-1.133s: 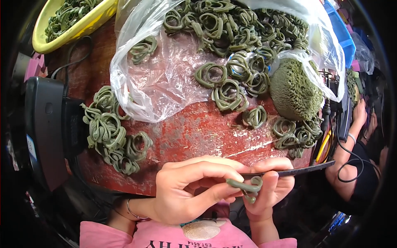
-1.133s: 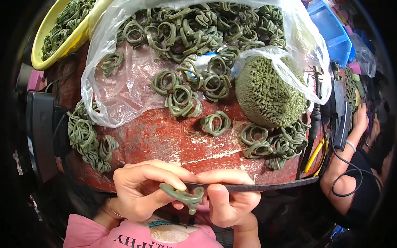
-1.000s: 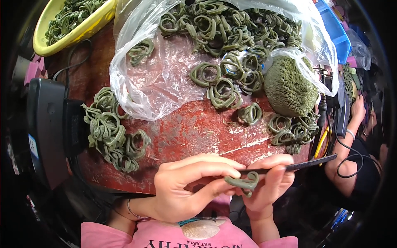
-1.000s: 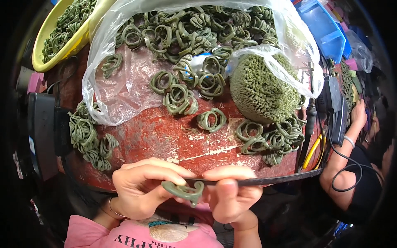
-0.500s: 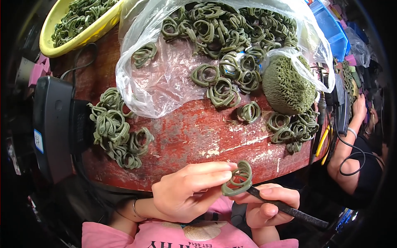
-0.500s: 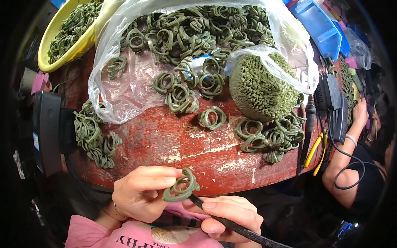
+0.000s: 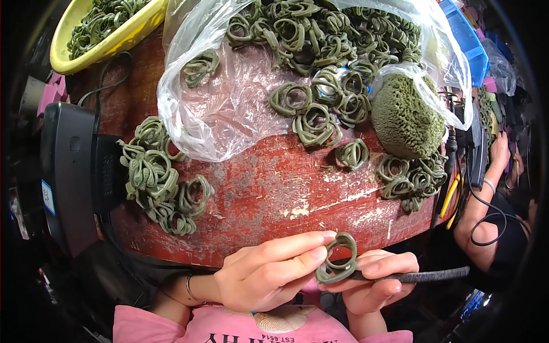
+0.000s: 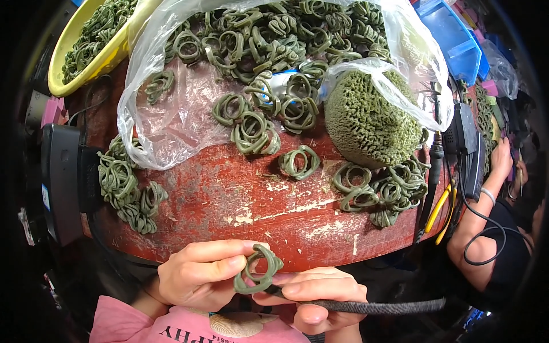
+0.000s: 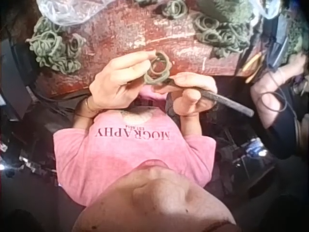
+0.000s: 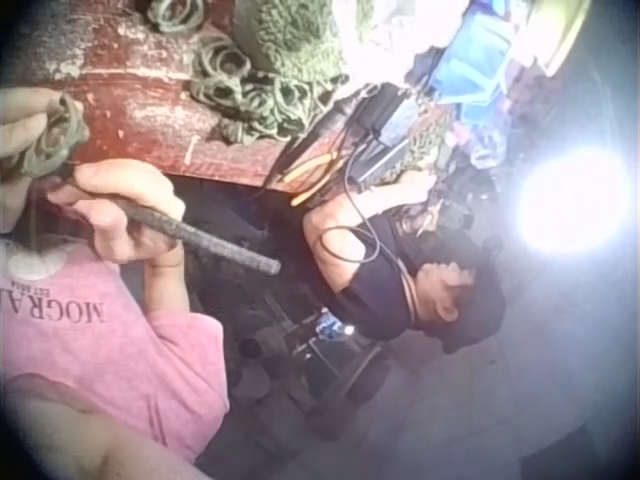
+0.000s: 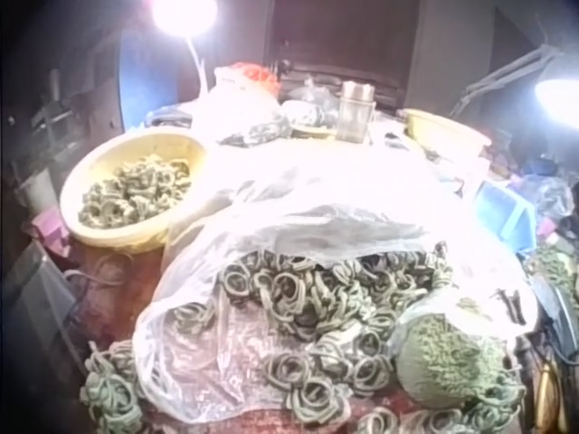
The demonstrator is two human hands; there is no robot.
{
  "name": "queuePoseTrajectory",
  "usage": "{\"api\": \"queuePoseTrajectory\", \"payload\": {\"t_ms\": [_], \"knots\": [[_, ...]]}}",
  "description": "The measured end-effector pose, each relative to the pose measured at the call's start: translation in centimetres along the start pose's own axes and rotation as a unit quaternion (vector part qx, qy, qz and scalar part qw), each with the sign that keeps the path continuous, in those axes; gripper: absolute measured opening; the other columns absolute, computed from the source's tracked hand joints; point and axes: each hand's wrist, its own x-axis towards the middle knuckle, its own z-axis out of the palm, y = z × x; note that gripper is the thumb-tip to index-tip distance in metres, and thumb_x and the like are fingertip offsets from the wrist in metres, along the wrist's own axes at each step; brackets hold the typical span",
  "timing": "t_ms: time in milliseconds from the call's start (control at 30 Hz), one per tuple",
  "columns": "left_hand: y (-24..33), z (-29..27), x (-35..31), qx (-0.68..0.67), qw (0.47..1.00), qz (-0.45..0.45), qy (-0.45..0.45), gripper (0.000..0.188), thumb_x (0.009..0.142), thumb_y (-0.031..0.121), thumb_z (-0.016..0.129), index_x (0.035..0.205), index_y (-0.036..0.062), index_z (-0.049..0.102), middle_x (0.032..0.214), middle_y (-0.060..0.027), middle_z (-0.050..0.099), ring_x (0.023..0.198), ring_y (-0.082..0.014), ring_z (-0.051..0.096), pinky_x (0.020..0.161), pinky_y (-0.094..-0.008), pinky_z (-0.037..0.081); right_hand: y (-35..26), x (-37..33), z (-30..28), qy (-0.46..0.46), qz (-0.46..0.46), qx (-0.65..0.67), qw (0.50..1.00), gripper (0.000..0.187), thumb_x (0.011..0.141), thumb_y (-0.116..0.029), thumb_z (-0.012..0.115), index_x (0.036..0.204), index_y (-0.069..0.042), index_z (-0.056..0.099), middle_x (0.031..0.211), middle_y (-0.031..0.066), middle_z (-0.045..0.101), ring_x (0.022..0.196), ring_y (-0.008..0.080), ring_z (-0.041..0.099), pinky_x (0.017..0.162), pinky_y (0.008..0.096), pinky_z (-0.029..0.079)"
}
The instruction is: Manually assembling and trimming green wax wicks or components using a small blade and heating tool.
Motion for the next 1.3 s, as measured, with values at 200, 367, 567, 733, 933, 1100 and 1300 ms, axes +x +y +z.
{"api": "queuePoseTrajectory", "payload": {"t_ms": [200,367,567,733,933,1100,1300], "knots": [[0.1,-1.0,-0.3,-0.061,0.993,-0.042,-0.089,0.047,0.07,-0.015,0.055,0.112,0.0033,0.048,0.103,-0.026,0.055,0.084,-0.0347,0.063,0.069,-0.0345,0.054,-0.2,0.0,0.9,0.028,0.001,-0.084,0.996,0.042,0.091,-0.042,0.036,0.081,-0.001,0.035,0.058,0.0097,0.054,0.044,0.0134,0.055,0.041,0.0197,0.043],[-0.2,-0.2,-0.1,-0.036,0.998,-0.026,-0.034,0.039,0.068,-0.007,0.064,0.104,0.0017,0.053,0.099,-0.02,0.059,0.08,-0.0264,0.064,0.063,-0.0274,0.053,0.2,-0.1,0.8,0.002,-0.024,-0.119,0.993,0.042,0.091,-0.042,0.036,0.081,-0.001,0.035,0.057,0.0072,0.052,0.046,0.0129,0.056,0.042,0.0198,0.043],[0.0,-0.1,0.3,-0.013,0.999,-0.035,0.013,0.034,0.065,0.001,0.072,0.096,0.0014,0.059,0.095,-0.0134,0.063,0.078,-0.018,0.065,0.057,-0.0203,0.052,0.2,0.1,1.1,-0.017,-0.037,-0.094,0.995,0.037,0.092,-0.038,0.036,0.083,-0.002,0.035,0.06,0.01,0.055,0.052,0.0148,0.059,0.046,0.0209,0.046],[-0.3,-0.1,0.0,-0.024,0.999,-0.048,0.005,0.034,0.065,0.002,0.073,0.096,0.0031,0.059,0.094,-0.0111,0.064,0.077,-0.0166,0.065,0.056,-0.0195,0.051,0.2,0.0,1.4,0.004,0.006,-0.111,0.994,0.037,0.092,-0.039,0.034,0.083,-0.003,0.035,0.061,0.0105,0.056,0.049,0.0141,0.057,0.047,0.021,0.045],[0.3,-1.3,1.0,-0.03,0.992,-0.088,-0.08,0.036,0.066,0.001,0.072,0.1,0.0025,0.058,0.103,-0.0111,0.06,0.087,-0.0167,0.062,0.064,-0.0232,0.052,0.3,0.7,1.2,-0.024,0.001,0.0,1.0,0.035,0.092,-0.037,0.036,0.082,-0.003,0.035,0.056,0.0109,0.055,0.048,0.0159,0.057,0.043,0.02,0.045],[0.0,-1.3,0.9,-0.035,0.996,-0.049,-0.071,0.042,0.067,0.001,0.071,0.105,0.0,0.054,0.105,-0.0123,0.059,0.092,-0.0208,0.06,0.072,-0.0253,0.052,0.5,0.5,1.0,0.003,-0.004,-0.035,0.999,0.035,0.092,-0.036,0.037,0.083,-0.002,0.035,0.055,0.0104,0.054,0.046,0.0158,0.057,0.042,0.0201,0.044],[-0.6,-0.9,0.1,-0.106,0.99,-0.063,-0.071,0.042,0.067,-0.001,0.071,0.105,-0.0005,0.053,0.108,-0.0173,0.057,0.091,-0.0262,0.061,0.074,-0.0293,0.052,1.0,0.1,0.3,-0.005,-0.055,-0.043,0.998,0.03,0.09,-0.03,0.047,0.085,0.0,0.046,0.064,0.0152,0.062,0.055,0.0221,0.064,0.048,0.0286,0.052]]}}
